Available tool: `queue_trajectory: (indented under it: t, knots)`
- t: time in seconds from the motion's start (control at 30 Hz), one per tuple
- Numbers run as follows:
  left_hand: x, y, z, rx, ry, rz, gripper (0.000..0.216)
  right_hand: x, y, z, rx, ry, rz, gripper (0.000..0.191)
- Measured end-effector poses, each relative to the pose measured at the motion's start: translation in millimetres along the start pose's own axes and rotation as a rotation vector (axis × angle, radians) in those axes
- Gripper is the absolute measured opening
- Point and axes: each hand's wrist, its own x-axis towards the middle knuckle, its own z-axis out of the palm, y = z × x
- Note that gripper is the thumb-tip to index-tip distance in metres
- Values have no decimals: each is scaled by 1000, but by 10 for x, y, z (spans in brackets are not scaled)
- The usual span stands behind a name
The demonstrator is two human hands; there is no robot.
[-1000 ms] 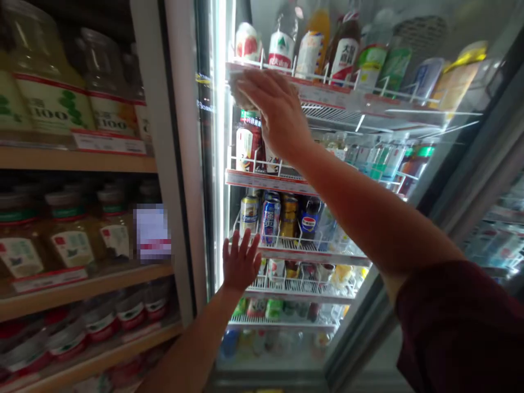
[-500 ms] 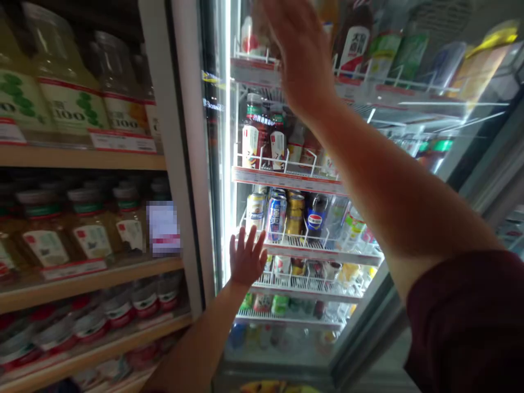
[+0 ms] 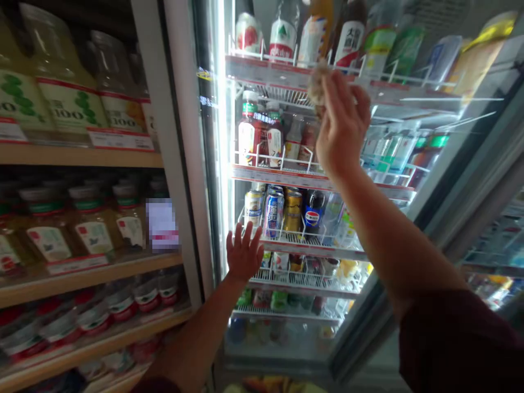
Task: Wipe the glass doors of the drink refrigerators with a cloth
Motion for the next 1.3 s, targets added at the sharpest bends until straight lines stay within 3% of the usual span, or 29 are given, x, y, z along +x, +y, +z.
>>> queue_trajectory:
  t: [0.07, 0.1, 0.2, 0.23, 0.27, 0.4, 0.47, 0.57, 0.6, 0.7, 0.77, 0.9, 1.0, 1.07, 1.13, 1.2, 1.3]
  knots:
    - [-19, -8, 14, -19, -11, -14, 68, -165, 41, -41, -44, 76, 99, 52]
    - [-29, -12, 19, -21, -18, -22, 69, -289, 6, -41, -48, 53, 53, 52]
    - [-48, -15, 30, -19, -32, -40, 67, -651, -125, -22, 45, -192, -369, 56]
    - [-49, -14, 31, -22, -35, -44, 67, -727, -126, -25, 70, -221, -428, 56]
    - [-48, -14, 33, -27, -35, -48, 68, -780, -96, -35, 81, -200, -401, 55]
    - [-27, -34, 33, -20, -32, -30, 70, -988, 132, -111, 80, 113, 65, 55]
    - [-9, -43, 13, -6, -29, -4, 72, -1210, 152, -143, 116, 69, 40, 56]
    - [50, 30, -79, -15, -34, -17, 72, -1594, 41, -170, 178, -168, -177, 63]
    - [86, 96, -125, -44, -32, -49, 71, -1700, -8, -173, 191, -170, -164, 65]
    - [260, 423, -261, -229, 10, -133, 68, -1943, -156, -162, 218, 18, 84, 66]
    - [411, 693, -308, -377, -6, -102, 65, -2097, -266, -146, 250, 58, 167, 62]
    - [606, 1093, -244, -449, -172, -90, 59, -2452, -372, -223, 346, -169, -9, 64]
    - [558, 1170, -140, -397, -162, -143, 43, -2700, -100, -482, 259, -304, -95, 69]
    - [505, 1118, -90, -380, -107, -162, 26, -2871, 271, -710, 71, -261, -6, 71]
    - [508, 999, -62, -356, -43, -192, 17, -3078, 694, -903, -174, -178, 203, 72]
    - [583, 851, -46, -306, 53, -257, 20, -3328, 1052, -1004, -311, -173, 312, 73]
    - [723, 717, -17, -219, 199, -432, 46, -3726, 1315, -977, -351, -210, 273, 76]
